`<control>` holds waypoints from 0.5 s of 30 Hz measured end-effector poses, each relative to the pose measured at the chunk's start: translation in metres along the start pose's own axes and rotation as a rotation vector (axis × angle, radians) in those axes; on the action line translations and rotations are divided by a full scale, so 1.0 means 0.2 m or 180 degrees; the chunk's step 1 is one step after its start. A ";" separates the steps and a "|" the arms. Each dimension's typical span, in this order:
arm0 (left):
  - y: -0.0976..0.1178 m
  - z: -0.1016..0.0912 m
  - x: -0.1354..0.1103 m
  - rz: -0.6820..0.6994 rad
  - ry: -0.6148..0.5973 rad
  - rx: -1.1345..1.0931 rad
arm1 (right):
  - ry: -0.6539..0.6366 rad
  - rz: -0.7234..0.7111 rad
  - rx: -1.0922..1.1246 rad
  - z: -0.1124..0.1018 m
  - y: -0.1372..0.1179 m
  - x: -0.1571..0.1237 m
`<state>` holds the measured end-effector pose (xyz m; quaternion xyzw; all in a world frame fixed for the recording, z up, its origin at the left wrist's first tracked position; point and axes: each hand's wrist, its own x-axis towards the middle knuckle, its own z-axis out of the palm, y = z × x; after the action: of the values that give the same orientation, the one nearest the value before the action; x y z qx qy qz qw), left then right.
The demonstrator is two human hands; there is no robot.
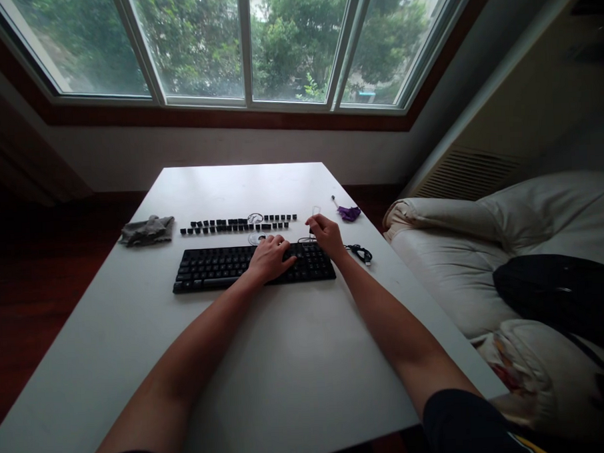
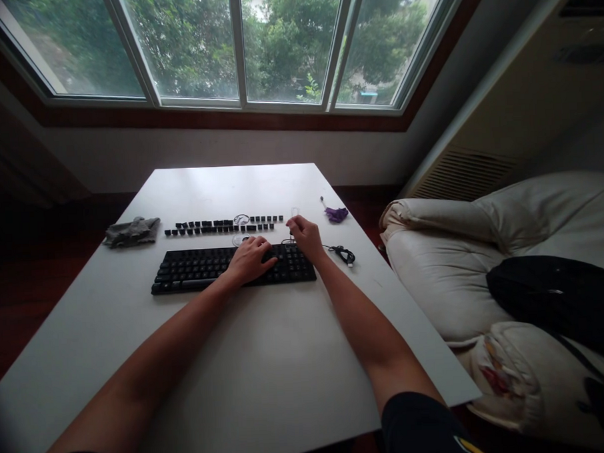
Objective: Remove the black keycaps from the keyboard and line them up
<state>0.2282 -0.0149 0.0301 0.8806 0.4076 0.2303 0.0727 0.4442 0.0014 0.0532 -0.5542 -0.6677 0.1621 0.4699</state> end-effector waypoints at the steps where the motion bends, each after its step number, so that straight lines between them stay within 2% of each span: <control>1: 0.00 0.00 0.00 -0.0007 -0.0007 0.0005 | 0.0120 0.0070 0.0020 0.00 0.00 -0.01; 5: 0.00 0.00 0.00 -0.0003 -0.0022 0.0093 | 0.0400 0.0141 -0.0163 0.01 -0.01 -0.03; 11: 0.01 -0.01 0.00 -0.0007 -0.0099 0.0325 | 0.0490 0.0183 -0.0616 0.03 0.00 -0.04; 15: 0.01 -0.01 0.00 0.0024 -0.0083 0.0371 | 0.0399 0.0344 -0.0795 0.03 0.02 -0.03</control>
<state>0.2281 -0.0159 0.0325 0.8878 0.4161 0.1950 0.0258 0.4416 -0.0007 0.0444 -0.6526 -0.6211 0.0679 0.4286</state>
